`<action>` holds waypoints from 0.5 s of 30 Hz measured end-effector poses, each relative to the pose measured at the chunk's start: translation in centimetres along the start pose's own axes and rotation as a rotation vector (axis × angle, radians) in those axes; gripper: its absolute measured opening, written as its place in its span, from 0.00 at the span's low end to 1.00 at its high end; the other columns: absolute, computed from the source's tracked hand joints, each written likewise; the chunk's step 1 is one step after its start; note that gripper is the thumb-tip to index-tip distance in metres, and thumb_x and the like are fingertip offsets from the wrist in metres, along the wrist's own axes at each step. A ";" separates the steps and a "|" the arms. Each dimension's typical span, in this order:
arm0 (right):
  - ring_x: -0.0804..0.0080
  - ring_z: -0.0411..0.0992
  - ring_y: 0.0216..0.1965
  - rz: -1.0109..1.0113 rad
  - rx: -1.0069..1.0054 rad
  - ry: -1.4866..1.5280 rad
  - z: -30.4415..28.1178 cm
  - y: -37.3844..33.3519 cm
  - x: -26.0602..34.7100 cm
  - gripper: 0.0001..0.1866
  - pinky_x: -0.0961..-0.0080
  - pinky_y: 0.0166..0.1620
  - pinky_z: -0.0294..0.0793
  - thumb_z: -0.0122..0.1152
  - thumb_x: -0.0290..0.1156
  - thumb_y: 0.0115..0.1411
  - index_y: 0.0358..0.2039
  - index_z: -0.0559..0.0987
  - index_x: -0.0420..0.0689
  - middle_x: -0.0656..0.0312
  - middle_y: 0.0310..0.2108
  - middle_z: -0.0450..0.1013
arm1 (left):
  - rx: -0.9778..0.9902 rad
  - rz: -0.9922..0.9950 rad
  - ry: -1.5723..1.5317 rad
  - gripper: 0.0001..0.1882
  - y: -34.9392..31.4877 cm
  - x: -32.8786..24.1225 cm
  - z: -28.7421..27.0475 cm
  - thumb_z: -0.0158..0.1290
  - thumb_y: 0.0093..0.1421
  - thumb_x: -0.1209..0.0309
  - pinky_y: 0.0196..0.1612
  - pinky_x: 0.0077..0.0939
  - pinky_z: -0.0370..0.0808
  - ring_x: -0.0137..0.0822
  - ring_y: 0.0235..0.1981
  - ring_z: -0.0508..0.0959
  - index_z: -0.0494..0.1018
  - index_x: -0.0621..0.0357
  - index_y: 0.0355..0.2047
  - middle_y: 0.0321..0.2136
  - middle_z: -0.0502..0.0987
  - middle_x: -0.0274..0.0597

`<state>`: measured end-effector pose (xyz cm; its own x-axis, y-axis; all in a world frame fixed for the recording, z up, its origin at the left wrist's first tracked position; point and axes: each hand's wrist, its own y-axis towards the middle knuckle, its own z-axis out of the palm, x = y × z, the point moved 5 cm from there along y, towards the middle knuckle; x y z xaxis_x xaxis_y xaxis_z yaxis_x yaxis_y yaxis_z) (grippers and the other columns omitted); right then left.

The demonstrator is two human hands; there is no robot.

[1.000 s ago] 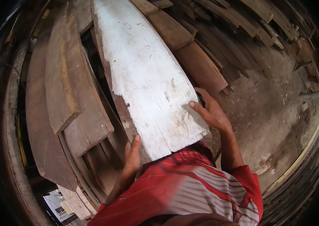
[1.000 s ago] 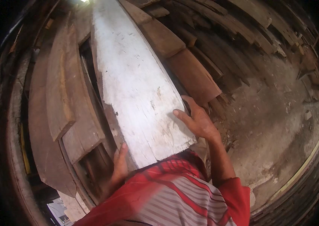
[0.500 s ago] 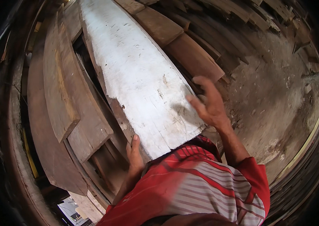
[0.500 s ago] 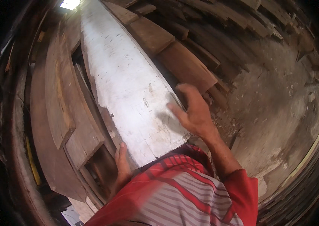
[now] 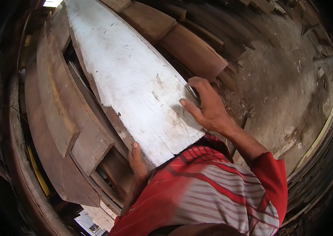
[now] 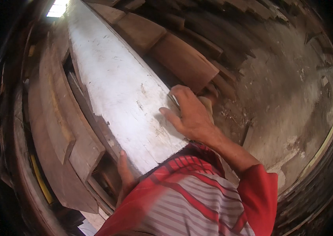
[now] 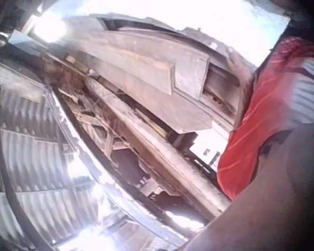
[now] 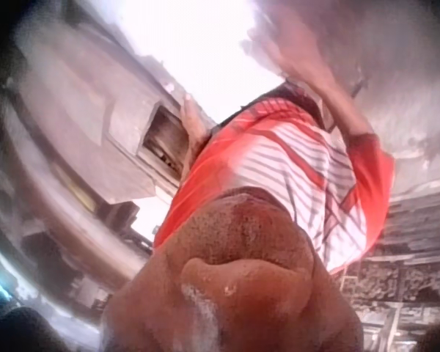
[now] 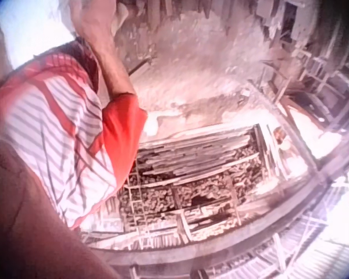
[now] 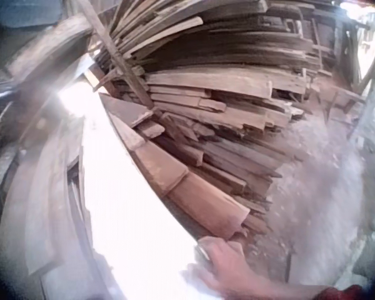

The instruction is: The person sorts wooden planks by hand, lifting, turning over, feeling the surfaces, and rearranging the planks from a stack.

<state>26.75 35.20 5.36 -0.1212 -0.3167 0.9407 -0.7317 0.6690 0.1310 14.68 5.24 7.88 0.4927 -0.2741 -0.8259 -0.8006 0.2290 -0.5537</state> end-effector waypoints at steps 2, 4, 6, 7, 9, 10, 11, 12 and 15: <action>0.45 0.59 0.65 -0.061 0.036 -0.178 -0.2 0.0 0.9 0.29 0.53 0.65 0.59 0.69 0.43 0.59 0.54 0.71 0.38 0.42 0.59 0.62 | -0.028 -0.037 -0.006 0.31 -0.5 -0.5 0.8 0.49 0.70 0.54 0.54 0.35 0.71 0.40 0.52 0.72 0.64 0.71 0.60 0.54 0.71 0.51; 0.46 0.59 0.65 -0.236 -0.038 -0.390 -0.8 0.1 3.6 0.28 0.50 0.64 0.59 0.69 0.43 0.59 0.52 0.72 0.37 0.42 0.59 0.61 | -0.031 -0.030 0.028 0.32 -0.6 -0.9 1.6 0.48 0.70 0.53 0.54 0.35 0.71 0.40 0.52 0.72 0.64 0.72 0.60 0.54 0.71 0.51; 0.47 0.61 0.63 -0.262 0.001 -0.371 -0.5 -0.2 4.0 0.29 0.48 0.63 0.59 0.67 0.48 0.60 0.49 0.73 0.37 0.43 0.57 0.63 | -0.036 -0.025 0.064 0.32 -0.2 -0.4 1.0 0.46 0.70 0.53 0.53 0.36 0.71 0.41 0.52 0.72 0.64 0.72 0.60 0.54 0.71 0.51; 0.47 0.62 0.62 -0.262 0.139 -0.363 -0.2 -0.2 4.6 0.31 0.49 0.63 0.59 0.66 0.52 0.60 0.49 0.74 0.37 0.44 0.55 0.65 | 0.016 -0.028 0.067 0.33 0.3 0.6 -0.3 0.45 0.70 0.52 0.53 0.36 0.71 0.41 0.52 0.72 0.64 0.73 0.60 0.54 0.71 0.52; 0.47 0.63 0.61 -0.246 0.291 -0.348 0.5 0.0 5.3 0.37 0.48 0.62 0.60 0.61 0.63 0.59 0.48 0.74 0.37 0.46 0.51 0.69 | 0.070 -0.039 0.074 0.34 0.3 1.0 -0.7 0.44 0.70 0.51 0.53 0.37 0.70 0.42 0.52 0.72 0.64 0.73 0.60 0.54 0.70 0.53; 0.47 0.63 0.61 -0.239 0.292 -0.347 0.7 0.2 5.1 0.37 0.48 0.62 0.60 0.61 0.63 0.59 0.48 0.74 0.37 0.46 0.51 0.69 | 0.083 -0.062 0.006 0.34 -0.1 0.4 0.4 0.43 0.70 0.50 0.54 0.37 0.70 0.42 0.52 0.72 0.64 0.73 0.60 0.54 0.70 0.53; 0.45 0.62 0.62 -0.247 0.242 -0.343 0.6 0.5 5.1 0.37 0.46 0.63 0.59 0.60 0.64 0.59 0.48 0.74 0.37 0.45 0.54 0.67 | 0.089 -0.075 -0.027 0.34 -0.1 0.6 0.2 0.43 0.70 0.50 0.54 0.36 0.70 0.42 0.53 0.72 0.64 0.73 0.59 0.54 0.70 0.53; 0.44 0.60 0.63 -0.257 0.191 -0.341 0.4 0.8 5.0 0.37 0.44 0.63 0.58 0.59 0.64 0.59 0.48 0.75 0.38 0.43 0.56 0.65 | 0.098 -0.088 -0.059 0.34 -0.1 0.8 0.1 0.42 0.70 0.49 0.54 0.36 0.69 0.42 0.53 0.71 0.65 0.73 0.59 0.54 0.70 0.54; 0.38 0.56 0.66 -0.239 0.046 -0.383 1.3 0.7 2.5 0.36 0.41 0.65 0.54 0.59 0.63 0.59 0.44 0.74 0.37 0.37 0.61 0.60 | 0.148 0.055 0.168 0.35 0.7 1.5 -1.5 0.43 0.70 0.49 0.55 0.36 0.69 0.41 0.54 0.71 0.65 0.73 0.59 0.54 0.70 0.54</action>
<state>25.07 33.99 7.41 -0.1779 -0.6903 0.7013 -0.7972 0.5189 0.3086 14.32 3.64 6.41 0.3767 -0.4060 -0.8326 -0.7598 0.3787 -0.5285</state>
